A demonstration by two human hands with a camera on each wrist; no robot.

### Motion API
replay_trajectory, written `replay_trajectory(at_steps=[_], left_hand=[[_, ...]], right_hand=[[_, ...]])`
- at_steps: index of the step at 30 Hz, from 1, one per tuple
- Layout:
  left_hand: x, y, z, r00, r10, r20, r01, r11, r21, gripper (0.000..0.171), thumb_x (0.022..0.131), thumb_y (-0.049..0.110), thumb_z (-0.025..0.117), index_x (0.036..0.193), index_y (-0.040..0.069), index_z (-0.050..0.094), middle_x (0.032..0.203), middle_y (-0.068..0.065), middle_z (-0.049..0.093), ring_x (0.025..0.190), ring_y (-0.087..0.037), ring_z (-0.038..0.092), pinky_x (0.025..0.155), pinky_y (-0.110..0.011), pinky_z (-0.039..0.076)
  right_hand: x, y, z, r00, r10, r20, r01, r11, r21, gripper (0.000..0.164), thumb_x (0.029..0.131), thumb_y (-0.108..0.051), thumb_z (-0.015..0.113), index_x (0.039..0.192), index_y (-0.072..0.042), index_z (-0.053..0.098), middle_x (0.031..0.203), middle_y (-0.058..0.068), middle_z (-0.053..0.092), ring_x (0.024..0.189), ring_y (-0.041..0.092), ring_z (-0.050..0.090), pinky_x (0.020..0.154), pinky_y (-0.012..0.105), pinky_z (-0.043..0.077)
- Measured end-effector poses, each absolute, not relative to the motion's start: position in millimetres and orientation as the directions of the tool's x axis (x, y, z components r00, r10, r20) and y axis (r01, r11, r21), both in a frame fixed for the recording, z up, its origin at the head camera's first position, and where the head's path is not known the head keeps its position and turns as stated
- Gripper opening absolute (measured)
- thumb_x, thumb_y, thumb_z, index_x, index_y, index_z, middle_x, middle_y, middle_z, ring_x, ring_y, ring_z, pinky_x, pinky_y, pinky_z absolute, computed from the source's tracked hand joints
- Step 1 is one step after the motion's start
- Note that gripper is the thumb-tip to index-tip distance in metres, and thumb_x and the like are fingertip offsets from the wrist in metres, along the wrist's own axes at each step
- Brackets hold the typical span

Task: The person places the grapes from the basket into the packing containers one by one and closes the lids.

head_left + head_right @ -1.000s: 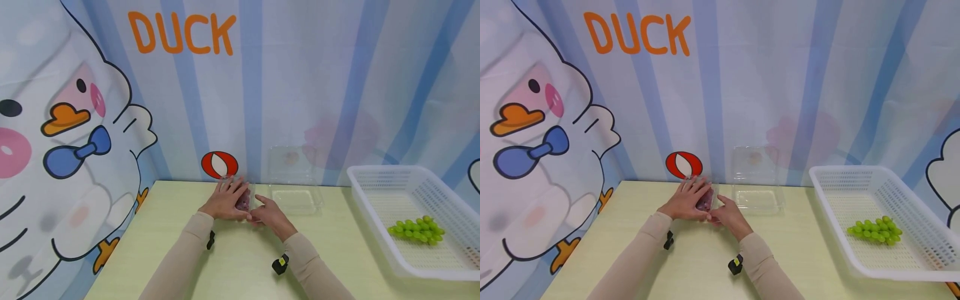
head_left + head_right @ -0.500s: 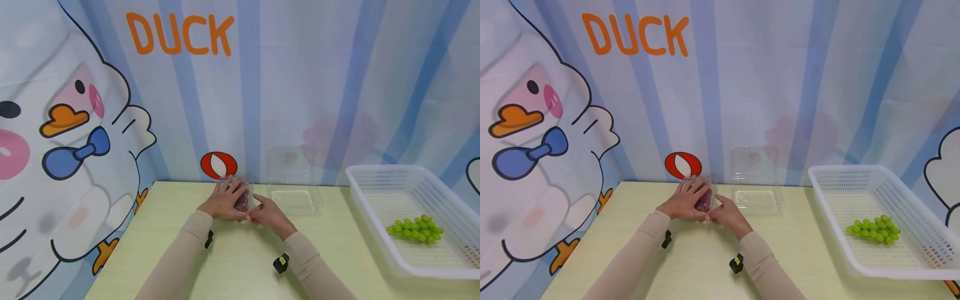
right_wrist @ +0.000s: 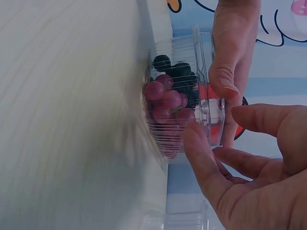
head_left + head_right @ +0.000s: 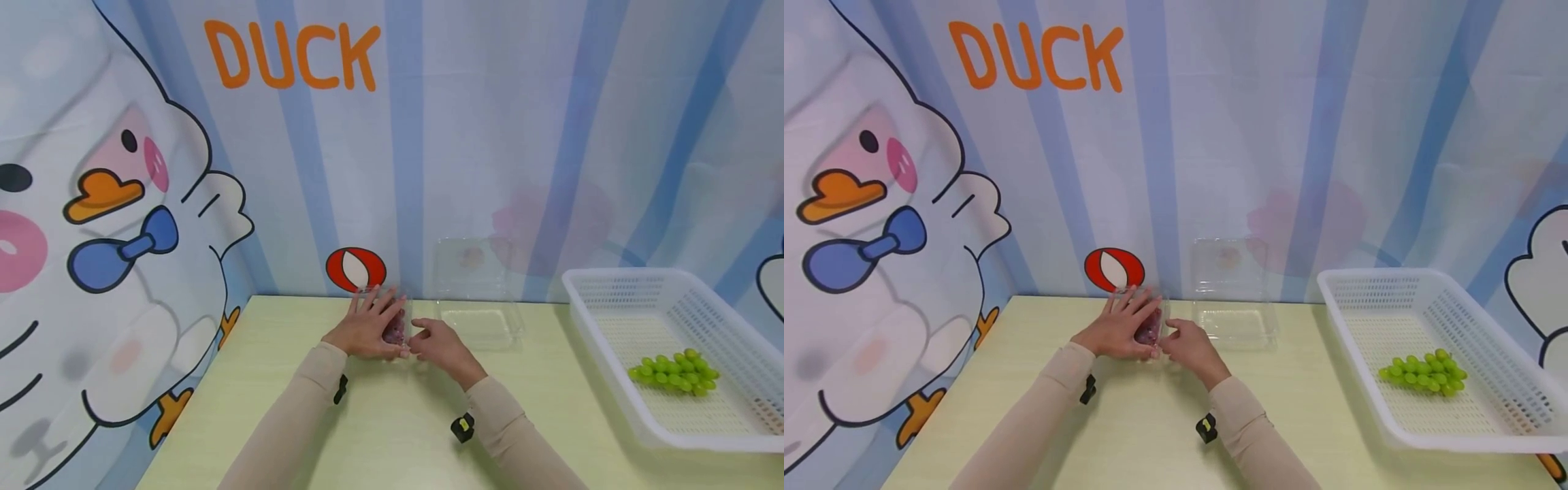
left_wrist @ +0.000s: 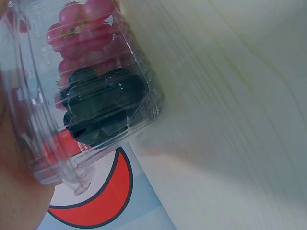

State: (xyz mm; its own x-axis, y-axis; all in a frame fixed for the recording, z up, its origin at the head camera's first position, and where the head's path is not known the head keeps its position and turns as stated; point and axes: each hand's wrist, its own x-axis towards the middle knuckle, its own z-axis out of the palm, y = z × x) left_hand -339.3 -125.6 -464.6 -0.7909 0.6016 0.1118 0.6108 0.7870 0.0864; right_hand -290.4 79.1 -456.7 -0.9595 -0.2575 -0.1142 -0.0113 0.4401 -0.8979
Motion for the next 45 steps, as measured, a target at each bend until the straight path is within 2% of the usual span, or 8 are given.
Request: replay_trajectory(at_steps=[9, 16, 23, 30, 34, 38, 45], left_hand=[[-340, -120, -464, -0.798, 0.595, 0.097, 0.602, 0.793, 0.091, 0.107, 0.082, 0.081, 0.055, 0.165, 0.022, 0.020, 0.171, -0.010, 0.015, 0.155, -0.043, 0.009, 0.118, -0.073, 0.006], [-344, -115, -465, -0.810, 0.578, 0.102, 0.585, 0.808, 0.068, 0.102, 0.085, 0.082, 0.050, 0.165, 0.025, 0.019, 0.171, -0.008, 0.015, 0.155, -0.042, 0.011, 0.118, -0.073, 0.004], [-347, -110, -465, -0.809, 0.580, 0.097, 0.587, 0.806, 0.069, 0.102, 0.086, 0.082, 0.050, 0.164, 0.022, 0.022, 0.170, -0.009, 0.016, 0.155, -0.043, 0.013, 0.116, -0.075, 0.006], [-348, -104, -464, -0.802, 0.589, 0.101, 0.596, 0.800, 0.068, 0.102, 0.086, 0.083, 0.048, 0.164, 0.024, 0.021, 0.170, -0.009, 0.018, 0.155, -0.043, 0.011, 0.114, -0.077, 0.009], [-347, -101, -462, -0.799, 0.590, 0.116, 0.599, 0.798, 0.066, 0.100, 0.087, 0.082, 0.047, 0.164, 0.023, 0.023, 0.170, -0.009, 0.019, 0.155, -0.042, 0.012, 0.114, -0.076, 0.011], [-348, -97, -462, -0.806, 0.580, 0.118, 0.590, 0.804, 0.074, 0.100, 0.087, 0.082, 0.046, 0.164, 0.022, 0.023, 0.170, -0.007, 0.018, 0.156, -0.040, 0.011, 0.115, -0.075, 0.011], [-353, -86, -467, -0.812, 0.573, 0.111, 0.582, 0.809, 0.086, 0.099, 0.088, 0.082, 0.044, 0.164, 0.022, 0.022, 0.171, -0.006, 0.015, 0.156, -0.039, 0.009, 0.115, -0.076, 0.013]], right_hand=[[-285, 89, -448, -0.966, -0.250, -0.066, -0.072, 0.502, -0.862, 0.053, 0.101, -0.022, 0.063, 0.148, 0.000, 0.050, 0.115, 0.014, 0.070, 0.097, 0.033, 0.072, 0.081, 0.040, 0.059], [-283, 94, -441, -0.974, -0.224, 0.039, -0.165, 0.576, -0.801, 0.048, 0.104, -0.034, 0.056, 0.143, -0.006, 0.058, 0.112, 0.008, 0.073, 0.098, 0.024, 0.071, 0.082, 0.041, 0.058], [-279, 99, -434, -0.977, -0.172, 0.127, -0.204, 0.571, -0.795, 0.043, 0.102, -0.038, 0.060, 0.136, -0.013, 0.066, 0.120, 0.005, 0.072, 0.109, 0.025, 0.069, 0.087, 0.045, 0.057], [-276, 108, -431, -0.964, -0.117, 0.238, -0.263, 0.539, -0.800, 0.039, 0.099, -0.040, 0.065, 0.130, -0.017, 0.071, 0.108, 0.001, 0.075, 0.104, 0.021, 0.070, 0.087, 0.045, 0.057], [-277, 113, -432, -0.949, -0.090, 0.302, -0.300, 0.558, -0.774, 0.039, 0.098, -0.041, 0.066, 0.128, -0.017, 0.072, 0.111, 0.001, 0.075, 0.107, 0.023, 0.069, 0.092, 0.046, 0.055], [-278, 119, -432, -0.945, -0.075, 0.317, -0.294, 0.614, -0.732, 0.043, 0.097, -0.043, 0.065, 0.131, -0.017, 0.071, 0.117, 0.004, 0.074, 0.116, 0.025, 0.065, 0.098, 0.050, 0.052], [-278, 132, -432, -0.959, -0.069, 0.276, -0.255, 0.639, -0.726, 0.049, 0.097, -0.044, 0.064, 0.139, -0.020, 0.064, 0.127, 0.006, 0.070, 0.125, 0.027, 0.061, 0.101, 0.054, 0.049]])
